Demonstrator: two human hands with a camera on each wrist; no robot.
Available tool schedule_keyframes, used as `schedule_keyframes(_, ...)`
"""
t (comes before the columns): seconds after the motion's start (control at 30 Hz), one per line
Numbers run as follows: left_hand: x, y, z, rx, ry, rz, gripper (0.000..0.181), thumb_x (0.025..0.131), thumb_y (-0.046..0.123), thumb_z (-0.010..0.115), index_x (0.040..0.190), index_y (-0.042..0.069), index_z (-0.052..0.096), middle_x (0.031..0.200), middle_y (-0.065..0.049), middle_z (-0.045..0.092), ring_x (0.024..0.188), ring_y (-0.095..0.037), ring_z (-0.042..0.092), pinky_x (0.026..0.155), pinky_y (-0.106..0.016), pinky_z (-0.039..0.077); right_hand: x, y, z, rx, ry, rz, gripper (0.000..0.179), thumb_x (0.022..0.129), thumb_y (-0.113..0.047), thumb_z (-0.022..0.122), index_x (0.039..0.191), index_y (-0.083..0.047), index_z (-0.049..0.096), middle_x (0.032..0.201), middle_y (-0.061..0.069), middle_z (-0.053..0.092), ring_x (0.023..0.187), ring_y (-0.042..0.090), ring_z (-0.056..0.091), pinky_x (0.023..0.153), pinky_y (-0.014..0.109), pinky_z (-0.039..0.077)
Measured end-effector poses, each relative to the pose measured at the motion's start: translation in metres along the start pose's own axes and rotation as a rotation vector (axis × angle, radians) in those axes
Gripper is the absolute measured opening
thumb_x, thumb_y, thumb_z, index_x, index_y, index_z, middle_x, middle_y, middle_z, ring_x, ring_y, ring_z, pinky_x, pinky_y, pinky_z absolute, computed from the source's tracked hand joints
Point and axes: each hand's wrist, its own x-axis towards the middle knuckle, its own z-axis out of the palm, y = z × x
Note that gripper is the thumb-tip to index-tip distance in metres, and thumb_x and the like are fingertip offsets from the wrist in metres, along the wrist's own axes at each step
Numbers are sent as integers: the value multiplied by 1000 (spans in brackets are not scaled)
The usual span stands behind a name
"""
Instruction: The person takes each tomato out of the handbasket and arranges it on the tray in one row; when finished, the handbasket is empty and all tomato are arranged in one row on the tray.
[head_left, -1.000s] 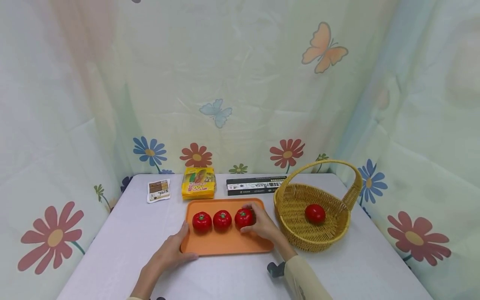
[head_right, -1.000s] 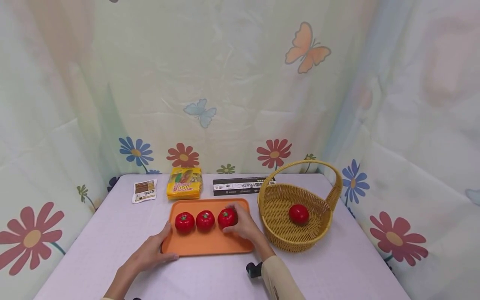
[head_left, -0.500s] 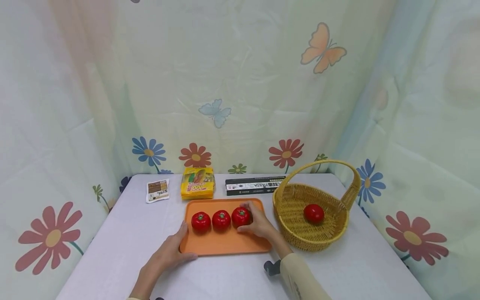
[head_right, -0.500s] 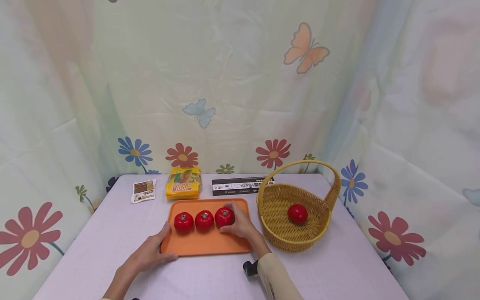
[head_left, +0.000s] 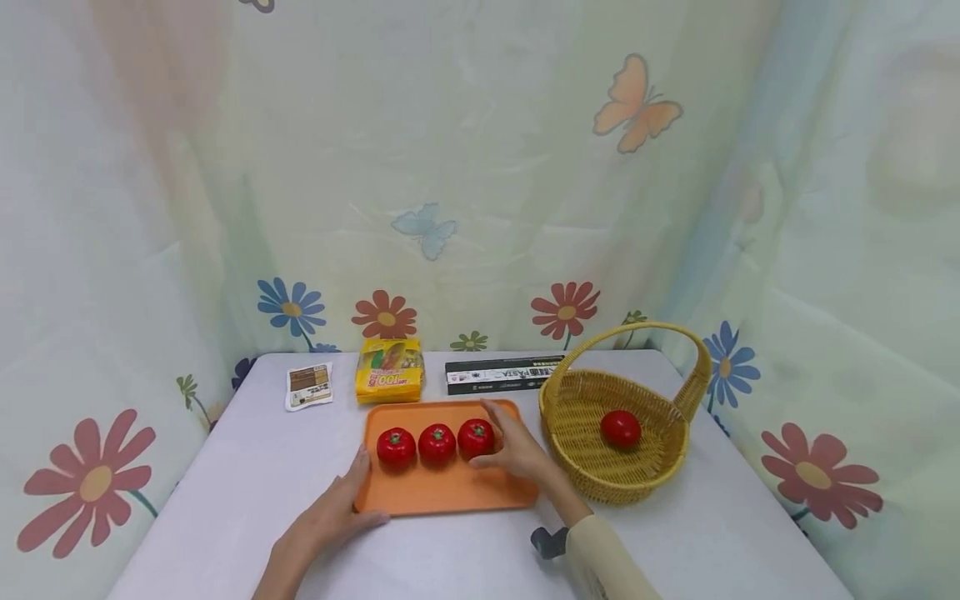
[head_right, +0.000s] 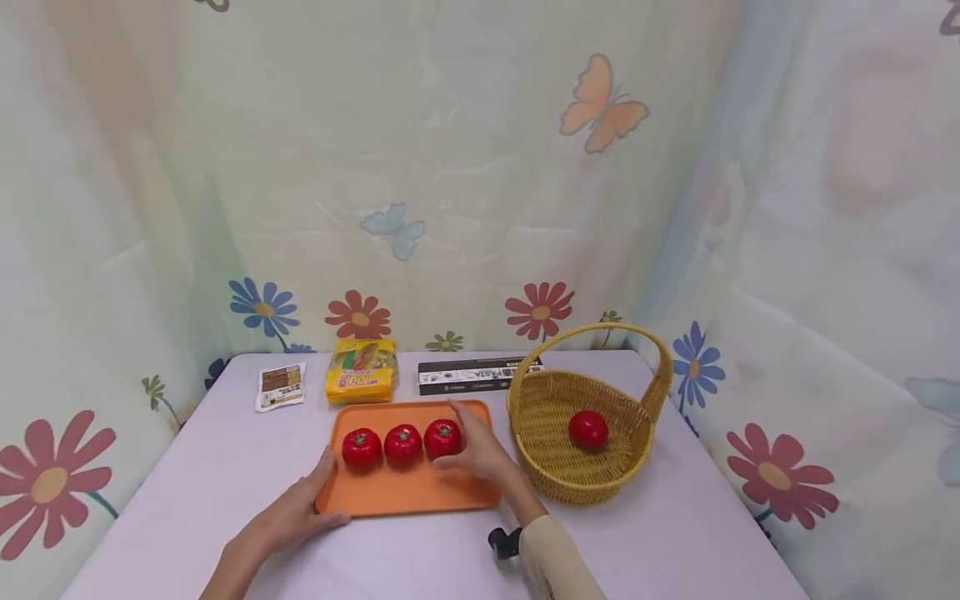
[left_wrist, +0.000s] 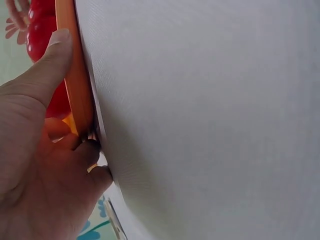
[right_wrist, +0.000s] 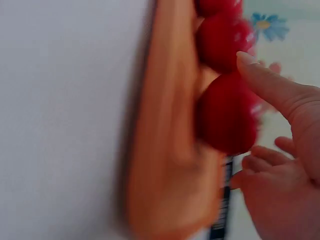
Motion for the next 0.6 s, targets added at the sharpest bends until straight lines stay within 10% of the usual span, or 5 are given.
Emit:
schedule_keyframes(0.23,0,2,-2,5,-9,22,116,88,41,90,169,-3,20,177,-24,21,161,-48,24,129,-68,17,-54,-61,-84,-114,-270,-128,53,90,-21,91,136,-7,67,133,10,74,122,30,71,105,54,60)
schedule_keyframes(0.37,1,4,-1,5,-17,-5,117,88,40,90,170,-2,19,176,-24,24,160,-49,27,129,-68,19,-72,-52,-151,-55,-428,-126,38,92,-14,88,123,-2,71,114,14,76,95,22,74,84,35,66)
schedule_keyframes(0.6,-1,2,-1,-11,-14,-14,119,87,41,91,171,0,18,176,-24,24,158,-52,28,127,-71,23,-55,18,-208,66,-171,12,49,93,-8,85,134,10,64,128,35,69,112,40,73,91,27,64)
